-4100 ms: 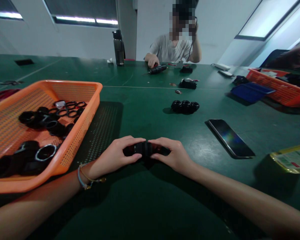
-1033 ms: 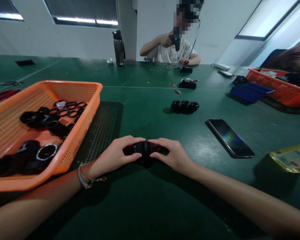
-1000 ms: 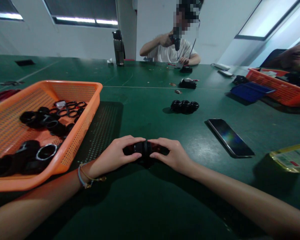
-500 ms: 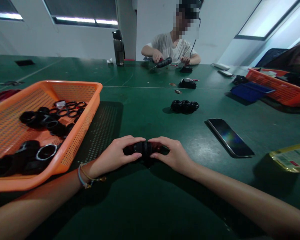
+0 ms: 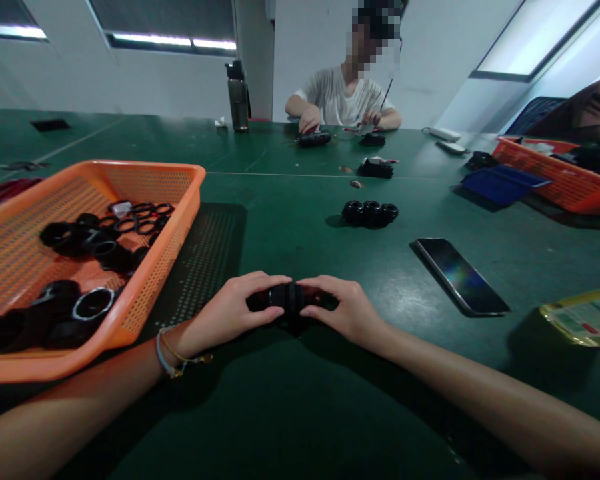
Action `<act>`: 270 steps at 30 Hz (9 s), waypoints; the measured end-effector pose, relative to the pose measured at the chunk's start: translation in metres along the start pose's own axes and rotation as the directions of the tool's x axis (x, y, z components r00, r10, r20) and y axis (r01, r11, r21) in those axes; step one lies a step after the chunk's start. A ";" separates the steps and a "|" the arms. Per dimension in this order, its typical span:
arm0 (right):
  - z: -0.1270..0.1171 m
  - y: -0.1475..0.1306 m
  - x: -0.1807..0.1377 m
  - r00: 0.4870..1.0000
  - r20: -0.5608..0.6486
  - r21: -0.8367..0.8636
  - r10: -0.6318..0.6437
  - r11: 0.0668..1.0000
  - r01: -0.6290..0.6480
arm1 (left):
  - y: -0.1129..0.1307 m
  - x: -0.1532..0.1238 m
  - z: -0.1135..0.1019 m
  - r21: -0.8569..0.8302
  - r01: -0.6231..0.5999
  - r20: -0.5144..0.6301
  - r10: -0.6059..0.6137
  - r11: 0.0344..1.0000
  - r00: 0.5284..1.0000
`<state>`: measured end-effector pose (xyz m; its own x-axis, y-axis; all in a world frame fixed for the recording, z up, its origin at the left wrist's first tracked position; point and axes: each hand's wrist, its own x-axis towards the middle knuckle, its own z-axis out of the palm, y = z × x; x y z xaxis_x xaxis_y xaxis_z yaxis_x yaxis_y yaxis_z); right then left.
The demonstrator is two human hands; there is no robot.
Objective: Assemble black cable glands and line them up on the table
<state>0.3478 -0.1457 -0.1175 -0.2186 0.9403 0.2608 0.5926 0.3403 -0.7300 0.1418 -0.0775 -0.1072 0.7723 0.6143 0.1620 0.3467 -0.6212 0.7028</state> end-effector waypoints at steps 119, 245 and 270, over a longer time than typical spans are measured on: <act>0.001 -0.002 0.001 1.000 -0.006 -0.026 0.009 1.000 -0.009 | -0.001 0.001 0.001 0.022 0.001 0.007 -0.001 1.000 1.000; 0.000 0.000 0.001 0.999 0.034 -0.070 0.025 0.997 -0.022 | 0.000 0.000 0.001 0.027 0.003 0.009 -0.003 1.000 1.000; 0.002 0.001 0.000 1.000 -0.011 -0.026 0.025 0.999 -0.025 | 0.000 0.000 0.001 0.059 0.029 0.015 -0.030 0.998 0.999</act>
<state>0.3471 -0.1456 -0.1198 -0.1956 0.9485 0.2492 0.6177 0.3165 -0.7199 0.1422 -0.0780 -0.1076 0.7697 0.6250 0.1302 0.3998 -0.6309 0.6649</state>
